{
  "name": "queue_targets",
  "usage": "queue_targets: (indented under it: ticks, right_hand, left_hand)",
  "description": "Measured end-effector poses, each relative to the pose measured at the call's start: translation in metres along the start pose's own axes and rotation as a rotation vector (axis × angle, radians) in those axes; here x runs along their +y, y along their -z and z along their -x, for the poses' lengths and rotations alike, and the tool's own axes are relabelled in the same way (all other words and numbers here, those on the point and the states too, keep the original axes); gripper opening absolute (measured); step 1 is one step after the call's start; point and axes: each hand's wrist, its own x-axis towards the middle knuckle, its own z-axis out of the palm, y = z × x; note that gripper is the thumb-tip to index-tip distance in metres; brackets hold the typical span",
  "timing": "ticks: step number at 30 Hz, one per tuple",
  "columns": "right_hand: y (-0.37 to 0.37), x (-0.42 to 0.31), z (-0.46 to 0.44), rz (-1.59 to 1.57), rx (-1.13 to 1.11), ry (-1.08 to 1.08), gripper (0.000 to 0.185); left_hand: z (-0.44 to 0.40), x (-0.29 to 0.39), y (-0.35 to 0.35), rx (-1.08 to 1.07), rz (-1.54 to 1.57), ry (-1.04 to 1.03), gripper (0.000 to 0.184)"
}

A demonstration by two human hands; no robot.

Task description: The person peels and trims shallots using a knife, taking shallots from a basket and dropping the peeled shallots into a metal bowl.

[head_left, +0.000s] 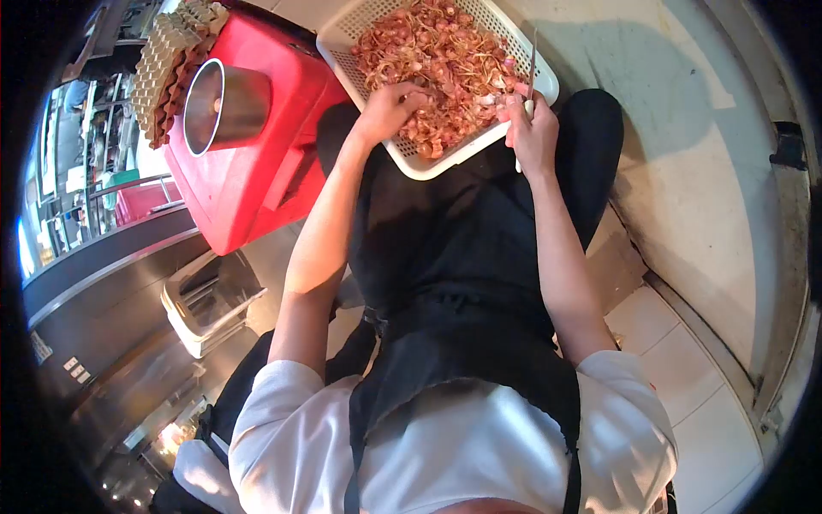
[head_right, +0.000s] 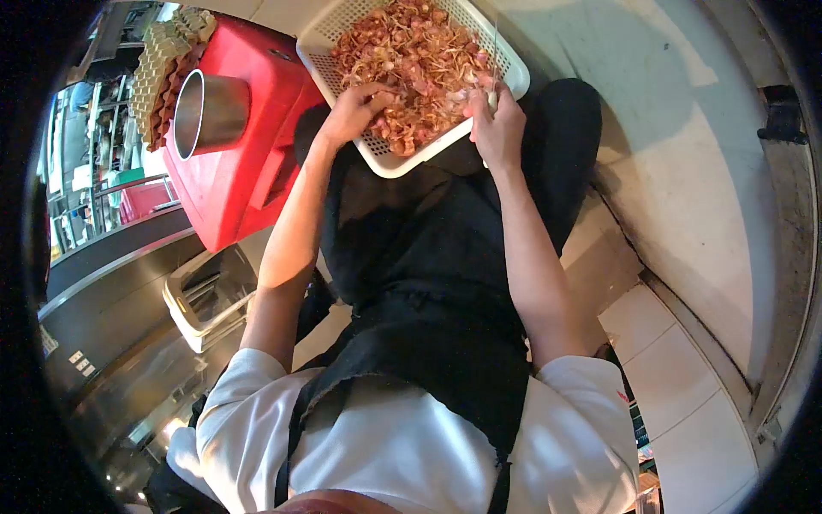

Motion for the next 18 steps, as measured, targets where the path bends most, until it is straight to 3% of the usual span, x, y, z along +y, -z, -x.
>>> queue_targets:
  ticks: [2,3,7,16,18]
  right_hand:
    - [0.001,-0.003,-0.001,-0.002,-0.002,-0.010,0.031]
    - [0.001,-0.003,0.000,0.000,0.001,-0.015,0.031]
    - [0.002,-0.001,0.000,0.020,0.012,-0.022,0.032]
    - [0.002,-0.001,0.000,0.031,0.008,-0.033,0.032]
    - [0.003,-0.001,-0.001,0.030,0.009,-0.020,0.032]
  left_hand:
    - [0.000,-0.009,0.002,-0.030,0.275,0.165,0.021]
    - [0.001,-0.009,0.004,-0.051,0.341,0.113,0.023]
    - [0.004,-0.008,0.000,0.068,0.425,0.046,0.021]
    - [0.004,-0.004,-0.007,0.020,0.805,0.192,0.017]
    - [0.001,-0.004,-0.011,0.013,0.763,0.215,0.021]
